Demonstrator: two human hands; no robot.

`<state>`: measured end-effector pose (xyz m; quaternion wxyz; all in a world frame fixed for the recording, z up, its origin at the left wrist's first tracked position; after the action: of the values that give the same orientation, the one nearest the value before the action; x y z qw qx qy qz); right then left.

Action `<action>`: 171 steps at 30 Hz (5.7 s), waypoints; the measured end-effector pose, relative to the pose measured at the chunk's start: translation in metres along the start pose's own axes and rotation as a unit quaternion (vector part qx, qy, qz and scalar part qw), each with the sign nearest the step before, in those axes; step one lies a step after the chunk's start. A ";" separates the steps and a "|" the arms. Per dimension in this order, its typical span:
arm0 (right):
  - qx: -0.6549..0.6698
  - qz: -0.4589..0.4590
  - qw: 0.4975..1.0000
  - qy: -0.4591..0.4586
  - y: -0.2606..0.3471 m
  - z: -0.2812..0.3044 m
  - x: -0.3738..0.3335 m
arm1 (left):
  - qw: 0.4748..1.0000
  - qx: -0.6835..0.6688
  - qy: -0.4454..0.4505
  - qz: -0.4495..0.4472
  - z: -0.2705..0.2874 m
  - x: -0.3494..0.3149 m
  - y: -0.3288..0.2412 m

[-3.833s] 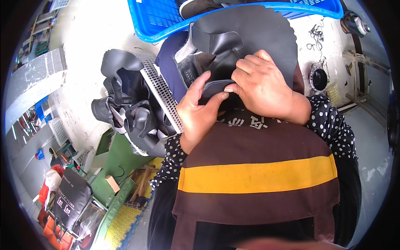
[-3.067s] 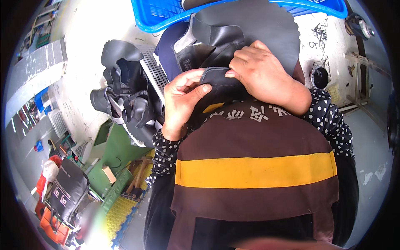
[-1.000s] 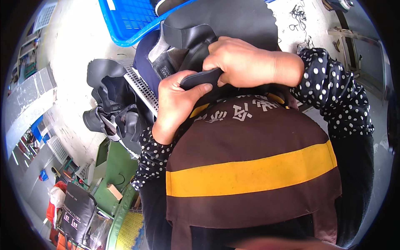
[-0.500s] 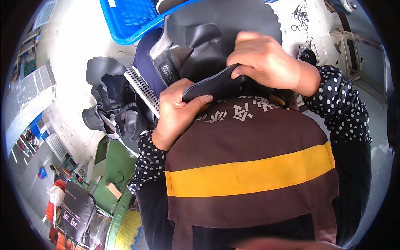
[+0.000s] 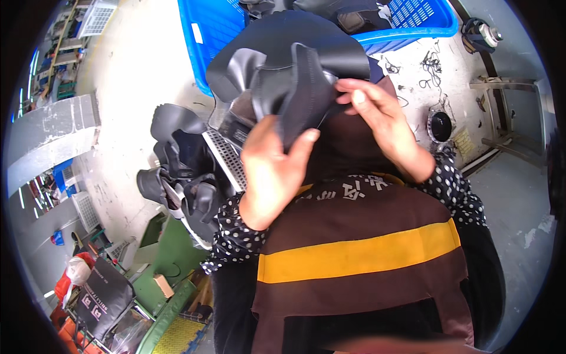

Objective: The person repeatedly picks up black shoes from a blue basket, turns them over, and inspects the soles and uppers by hand. The person handles each shoe individually, checking seams and surfaces before placing them back into the basket.

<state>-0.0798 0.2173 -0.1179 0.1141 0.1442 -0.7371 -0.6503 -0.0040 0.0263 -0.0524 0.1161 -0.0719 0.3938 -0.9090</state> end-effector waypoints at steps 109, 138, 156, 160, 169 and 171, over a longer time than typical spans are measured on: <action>-0.368 0.464 0.756 0.278 0.033 -0.055 0.026 | 0.795 -0.495 0.187 0.295 0.042 -0.005 0.102; -0.233 0.160 0.875 0.393 0.030 -0.045 -0.004 | 0.918 -0.284 0.242 0.132 0.086 0.036 0.081; -0.274 0.214 0.869 0.352 0.031 -0.047 -0.017 | 0.903 0.044 0.358 -0.232 0.055 0.042 0.025; -0.283 0.242 0.854 0.364 0.044 -0.044 -0.017 | 0.876 0.151 0.356 -0.287 0.014 0.051 0.021; -0.301 0.331 0.821 0.354 0.087 -0.018 -0.029 | 0.912 0.129 0.287 -0.263 0.048 0.012 -0.024; -0.289 0.325 0.816 0.381 0.082 -0.014 -0.034 | 0.920 0.112 0.293 -0.235 0.048 0.001 -0.019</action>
<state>-0.0487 0.2255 -0.0345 0.6264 0.0929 -0.4174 -0.6518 0.0028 0.0053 -0.0059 -0.2140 0.1206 0.2772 -0.9289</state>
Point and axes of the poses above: each hand's wrist, its own x-axis towards the middle knuckle, its own z-axis out of the back of the hand, y = z × x, the point moved 4 cm from there along x, towards the middle knuckle, and after that the axes turned 8 degrees about z, right-handed, at the moved point
